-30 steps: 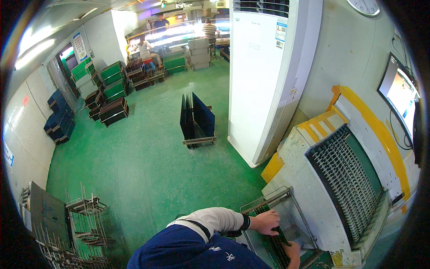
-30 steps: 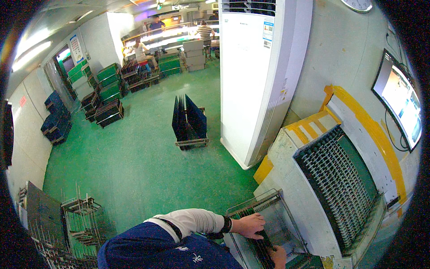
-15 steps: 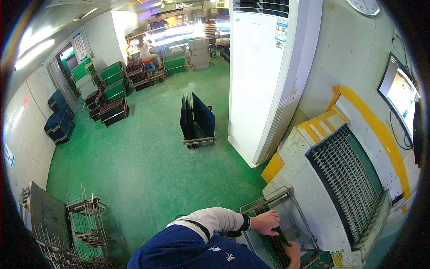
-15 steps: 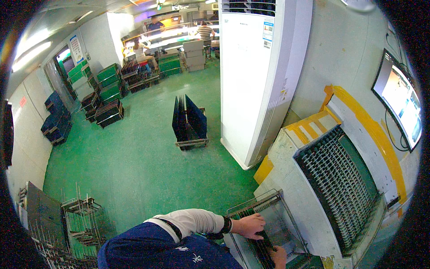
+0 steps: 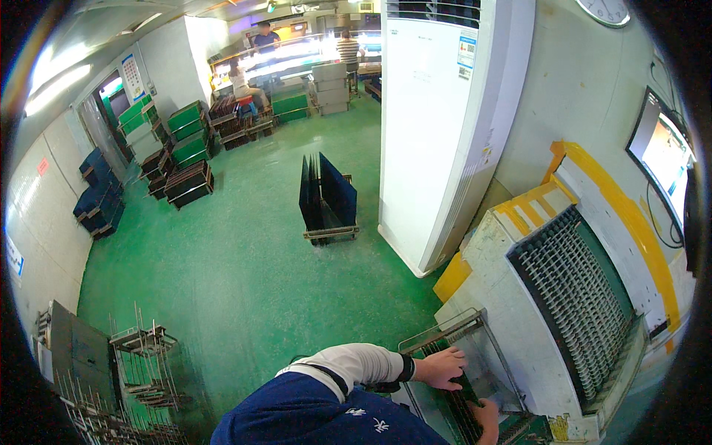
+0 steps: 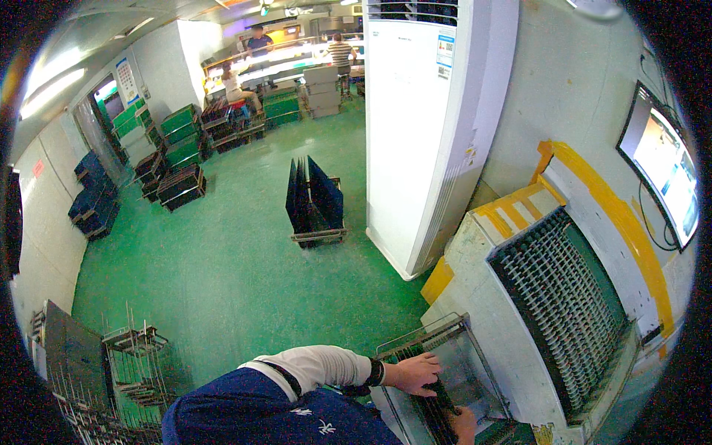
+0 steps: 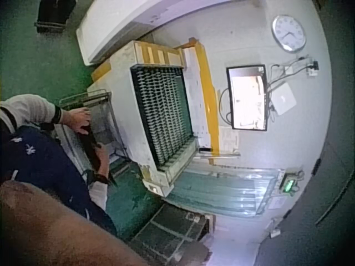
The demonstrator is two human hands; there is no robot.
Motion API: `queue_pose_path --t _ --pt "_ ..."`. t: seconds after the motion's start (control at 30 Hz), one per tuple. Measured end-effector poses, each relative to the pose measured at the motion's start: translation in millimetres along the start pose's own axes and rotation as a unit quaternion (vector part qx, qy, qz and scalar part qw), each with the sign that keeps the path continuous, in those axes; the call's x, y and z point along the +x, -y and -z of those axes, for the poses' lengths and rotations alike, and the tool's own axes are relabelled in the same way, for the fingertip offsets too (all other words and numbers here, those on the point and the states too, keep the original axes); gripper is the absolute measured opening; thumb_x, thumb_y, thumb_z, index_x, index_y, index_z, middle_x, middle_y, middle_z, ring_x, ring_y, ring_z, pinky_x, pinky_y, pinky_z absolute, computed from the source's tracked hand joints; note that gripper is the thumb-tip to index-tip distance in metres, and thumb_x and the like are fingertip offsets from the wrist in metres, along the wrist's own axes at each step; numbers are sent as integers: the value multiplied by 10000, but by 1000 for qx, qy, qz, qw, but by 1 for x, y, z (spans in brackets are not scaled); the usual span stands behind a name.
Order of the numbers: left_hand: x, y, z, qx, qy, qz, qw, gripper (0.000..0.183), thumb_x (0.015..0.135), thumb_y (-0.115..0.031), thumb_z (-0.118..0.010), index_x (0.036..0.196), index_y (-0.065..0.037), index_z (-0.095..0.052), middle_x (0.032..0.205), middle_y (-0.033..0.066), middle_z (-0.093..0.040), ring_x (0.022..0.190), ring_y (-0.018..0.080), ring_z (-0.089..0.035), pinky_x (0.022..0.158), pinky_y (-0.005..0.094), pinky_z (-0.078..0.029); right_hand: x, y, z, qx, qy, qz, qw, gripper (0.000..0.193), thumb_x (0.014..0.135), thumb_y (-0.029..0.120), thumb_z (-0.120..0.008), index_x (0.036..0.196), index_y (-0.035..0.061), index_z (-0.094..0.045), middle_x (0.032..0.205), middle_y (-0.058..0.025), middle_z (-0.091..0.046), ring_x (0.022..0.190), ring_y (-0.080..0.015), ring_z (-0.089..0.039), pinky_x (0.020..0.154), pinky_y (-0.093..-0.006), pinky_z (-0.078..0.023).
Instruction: The recorder takes green industrial plates from a storage rack and places them onto a machine's conveyor belt for processing.
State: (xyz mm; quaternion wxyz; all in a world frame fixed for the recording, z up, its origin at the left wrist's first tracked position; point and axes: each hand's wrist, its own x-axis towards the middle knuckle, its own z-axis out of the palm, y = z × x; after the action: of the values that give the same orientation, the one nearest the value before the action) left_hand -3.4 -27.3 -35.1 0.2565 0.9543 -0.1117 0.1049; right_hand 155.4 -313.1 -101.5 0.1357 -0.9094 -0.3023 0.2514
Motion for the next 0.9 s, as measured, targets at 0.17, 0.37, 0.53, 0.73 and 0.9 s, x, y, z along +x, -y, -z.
queue_pose_path --t 0.17,0.37,0.53,0.73,0.9 --pt "-11 1 9 -22 -97 -48 994 390 827 -417 -743 734 -42 -686 1315 213 -561 1254 403 -486 1092 523 -380 -5 50 36 32 54 -21 998 465 784 451 -838 1018 53 -781 956 -176 -759 884 -344 -731 800 -429 -552" --pt "-13 -8 12 -42 -105 -69 991 347 766 -371 -787 703 -47 -681 1210 176 -563 1152 369 -501 1009 503 -410 -6 25 23 38 26 -23 999 482 763 468 -856 1031 74 -786 939 -158 -764 883 -339 -733 798 -427 -555" --pt "-22 -4 6 -52 -59 -42 996 371 803 -403 -768 735 -53 -664 1000 137 -581 997 343 -567 858 476 -477 -5 26 24 27 24 -14 999 530 741 511 -861 1030 73 -788 966 -167 -759 905 -349 -728 806 -422 -553" --pt "-19 1 -7 -36 -3 -26 999 449 884 -491 -688 829 -46 -659 909 146 -607 932 365 -615 772 479 -507 -5 18 12 -3 -3 9 1000 514 754 493 -849 1017 57 -784 945 -181 -752 894 -357 -726 806 -431 -547" --pt "-18 -7 -4 -15 14 3 1000 495 868 -556 -670 808 -67 -718 871 139 -662 908 365 -649 777 477 -516 -7 6 -2 3 -34 4 999 431 783 444 -827 979 63 -786 865 -190 -738 833 -339 -727 766 -434 -535"
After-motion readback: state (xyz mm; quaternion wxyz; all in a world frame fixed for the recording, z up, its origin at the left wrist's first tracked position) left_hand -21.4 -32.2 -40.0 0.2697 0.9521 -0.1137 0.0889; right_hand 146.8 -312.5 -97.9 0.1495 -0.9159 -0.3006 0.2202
